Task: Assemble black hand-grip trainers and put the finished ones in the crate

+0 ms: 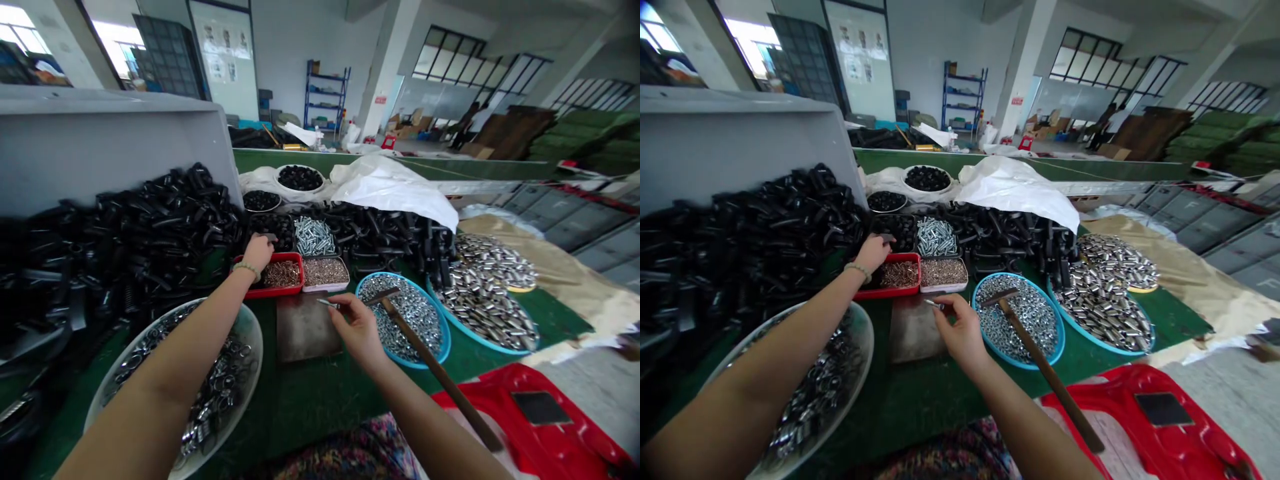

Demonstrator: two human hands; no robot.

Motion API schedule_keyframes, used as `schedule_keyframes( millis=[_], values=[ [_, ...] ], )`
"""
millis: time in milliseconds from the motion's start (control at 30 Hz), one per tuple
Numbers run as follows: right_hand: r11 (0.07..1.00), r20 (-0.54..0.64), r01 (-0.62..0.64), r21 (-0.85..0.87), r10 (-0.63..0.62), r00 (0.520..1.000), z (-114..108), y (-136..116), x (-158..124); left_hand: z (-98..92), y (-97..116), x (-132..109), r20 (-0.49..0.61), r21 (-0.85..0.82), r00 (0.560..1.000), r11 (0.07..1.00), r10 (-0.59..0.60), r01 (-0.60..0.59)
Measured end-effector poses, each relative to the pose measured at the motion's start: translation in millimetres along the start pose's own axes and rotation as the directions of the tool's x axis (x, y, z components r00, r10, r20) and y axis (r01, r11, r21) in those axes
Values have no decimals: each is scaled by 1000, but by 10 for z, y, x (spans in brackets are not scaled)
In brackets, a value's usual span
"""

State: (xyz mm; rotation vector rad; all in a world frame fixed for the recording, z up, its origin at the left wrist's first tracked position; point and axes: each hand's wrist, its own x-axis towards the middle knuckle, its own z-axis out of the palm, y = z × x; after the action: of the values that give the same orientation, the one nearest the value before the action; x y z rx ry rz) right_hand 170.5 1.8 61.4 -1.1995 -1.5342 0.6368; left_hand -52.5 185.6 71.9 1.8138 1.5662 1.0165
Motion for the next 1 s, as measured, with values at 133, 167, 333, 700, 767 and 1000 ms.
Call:
schedule_keyframes(
  millis=[133,167,333,700,767,1000],
  values=[
    [987,-22,154,-54,-155,988,101,-174,108,96,335,-571,157,-623,976,751,-154,219],
    [978,-20,193,-76,-195,981,130,-203,133,114,420,-762,249,-758,955,581,-162,296],
    [925,-18,335,-177,-343,939,296,-232,135,114,630,-1522,432,-880,882,127,-187,458],
    [688,226,669,-280,-631,743,251,-263,-71,138,632,-2010,316,-908,944,258,-99,331],
    [684,263,698,-211,-649,714,210,-242,-115,137,583,-2074,368,-881,928,299,-56,367],
    [808,274,582,-94,-541,795,253,-204,-306,137,548,-2231,330,-866,929,337,-170,369]
  ],
)
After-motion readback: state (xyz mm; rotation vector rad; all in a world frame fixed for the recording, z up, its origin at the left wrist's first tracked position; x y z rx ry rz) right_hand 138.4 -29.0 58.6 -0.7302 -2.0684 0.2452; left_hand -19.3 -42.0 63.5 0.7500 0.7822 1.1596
